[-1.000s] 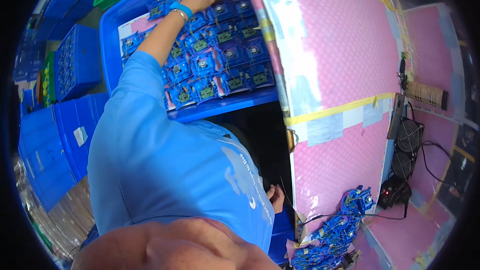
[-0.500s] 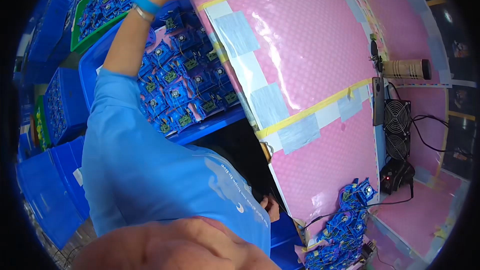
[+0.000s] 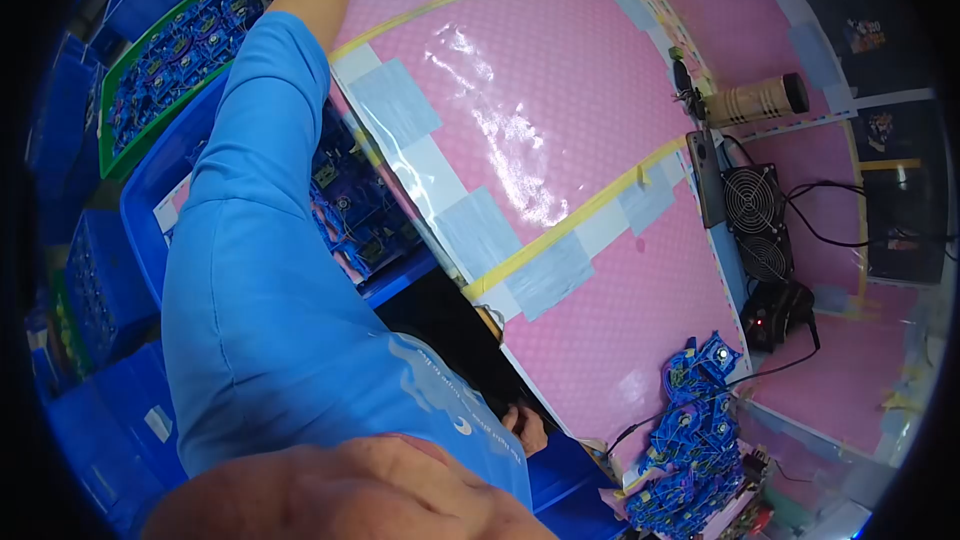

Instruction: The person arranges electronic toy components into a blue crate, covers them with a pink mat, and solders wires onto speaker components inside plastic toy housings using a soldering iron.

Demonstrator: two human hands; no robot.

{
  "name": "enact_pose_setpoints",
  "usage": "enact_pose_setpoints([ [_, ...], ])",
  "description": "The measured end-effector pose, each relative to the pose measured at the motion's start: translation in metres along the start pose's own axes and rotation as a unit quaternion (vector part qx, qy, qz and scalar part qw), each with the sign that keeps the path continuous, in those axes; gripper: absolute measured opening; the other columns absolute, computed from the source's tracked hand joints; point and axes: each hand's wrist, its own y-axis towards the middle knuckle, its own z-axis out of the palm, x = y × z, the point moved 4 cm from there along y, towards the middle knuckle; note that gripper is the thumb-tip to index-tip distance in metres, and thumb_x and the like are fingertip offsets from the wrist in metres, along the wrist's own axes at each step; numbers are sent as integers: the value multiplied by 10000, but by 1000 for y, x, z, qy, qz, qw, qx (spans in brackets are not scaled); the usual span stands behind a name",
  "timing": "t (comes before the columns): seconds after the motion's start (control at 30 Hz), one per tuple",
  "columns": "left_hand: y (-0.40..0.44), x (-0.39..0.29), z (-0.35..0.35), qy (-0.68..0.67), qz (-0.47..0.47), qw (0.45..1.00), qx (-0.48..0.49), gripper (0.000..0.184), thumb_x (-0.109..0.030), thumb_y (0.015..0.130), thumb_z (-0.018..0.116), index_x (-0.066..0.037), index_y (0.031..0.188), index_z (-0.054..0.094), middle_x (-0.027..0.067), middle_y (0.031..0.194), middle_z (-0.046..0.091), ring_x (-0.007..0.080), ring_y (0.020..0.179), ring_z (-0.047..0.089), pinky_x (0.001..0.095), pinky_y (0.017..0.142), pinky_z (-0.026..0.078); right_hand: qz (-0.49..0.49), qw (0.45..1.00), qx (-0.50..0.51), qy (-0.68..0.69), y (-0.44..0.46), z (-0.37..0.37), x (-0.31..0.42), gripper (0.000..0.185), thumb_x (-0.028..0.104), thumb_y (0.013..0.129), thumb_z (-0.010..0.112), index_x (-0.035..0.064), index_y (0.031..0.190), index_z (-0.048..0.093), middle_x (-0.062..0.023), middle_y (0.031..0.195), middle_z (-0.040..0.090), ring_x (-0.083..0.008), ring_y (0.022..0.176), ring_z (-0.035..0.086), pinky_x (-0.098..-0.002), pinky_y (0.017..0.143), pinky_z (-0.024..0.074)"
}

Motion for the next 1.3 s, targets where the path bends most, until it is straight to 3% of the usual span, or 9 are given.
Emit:
enact_pose_setpoints([
  [0.07, 8, -2, 7, 149, -97, 983, 43, 247, -53, 830, 600, -84, 1046, 715, 198, 1047, 671, 366, 1085, 629, 427, 942, 510, -51, 999, 2, -2, 6, 0, 12, 139, 69, 851, 710, 51, 988, 722, -81, 756, 725, -140, 560, 648, -263, 537, 519],
  [0.17, -4, -8, -1, 132, -113, 981, 83, 277, -32, 766, 613, -94, 1004, 741, 196, 1020, 691, 374, 1044, 637, 436, 934, 514, -100, 992, 4, -75, 15, -8, 43, 166, 107, 854, 733, 56, 1012, 726, -85, 747, 706, -158, 550, 646, -291, 540, 526],
  [0.23, -31, -4, 1, 103, -74, 991, -43, 344, -14, 738, 599, -99, 1034, 751, 194, 1015, 710, 375, 1011, 654, 448, 915, 519, -71, 994, 45, -69, 16, -11, 41, 164, 123, 864, 736, 66, 1017, 729, -83, 731, 691, -154, 539, 637, -292, 535, 523],
  [0.3, -61, -19, -12, 51, -83, 995, -28, 394, 0, 725, 586, -94, 1071, 750, 204, 1040, 711, 379, 985, 665, 456, 902, 521, -67, 996, 10, -57, 17, -10, 54, 142, 131, 875, 735, 78, 1007, 727, -74, 707, 674, -139, 531, 628, -287, 527, 517],
  [0.4, -144, -54, -48, 78, -212, 970, -88, 388, -6, 688, 585, -70, 1036, 745, 218, 998, 701, 389, 979, 655, 453, 884, 518, -62, 998, 15, -12, 13, -10, 39, 125, 129, 879, 738, 75, 990, 725, -68, 713, 679, -121, 525, 624, -281, 526, 519],
  [0.57, -343, -107, -108, 185, -290, 916, -204, 379, 11, 660, 603, -49, 1012, 731, 201, 955, 678, 379, 971, 620, 454, 884, 501, -151, 963, 188, 121, 7, 0, -36, 279, 47, 952, 648, -68, 1199, 589, -193, 997, 675, -213, 831, 707, -292, 705, 566],
  [0.63, -391, -143, -125, 239, -336, 891, -189, 234, -129, 722, 681, -120, 938, 772, 172, 926, 710, 352, 905, 655, 479, 778, 546, -51, 983, 161, 72, 6, -8, -28, 266, 33, 961, 630, -62, 1205, 588, -193, 1030, 669, -209, 847, 707, -293, 730, 572],
  [0.87, -535, -137, -126, 361, -498, 788, -37, 277, -148, 752, 664, -114, 1002, 778, 180, 959, 707, 404, 955, 620, 484, 892, 501, -119, 962, 224, 100, 9, -9, -47, 355, 29, 984, 601, -73, 1308, 501, -198, 1121, 650, -209, 979, 690, -300, 861, 560],
  [1.3, -567, -107, -88, 333, -602, 690, 227, 313, -204, 915, 544, -30, 1087, 738, 258, 1166, 687, 460, 1131, 619, 561, 943, 455, -140, 972, 161, 102, -4, -7, -45, 336, -11, 976, 592, -95, 1292, 516, -211, 1111, 669, -208, 971, 696, -282, 842, 562],
])
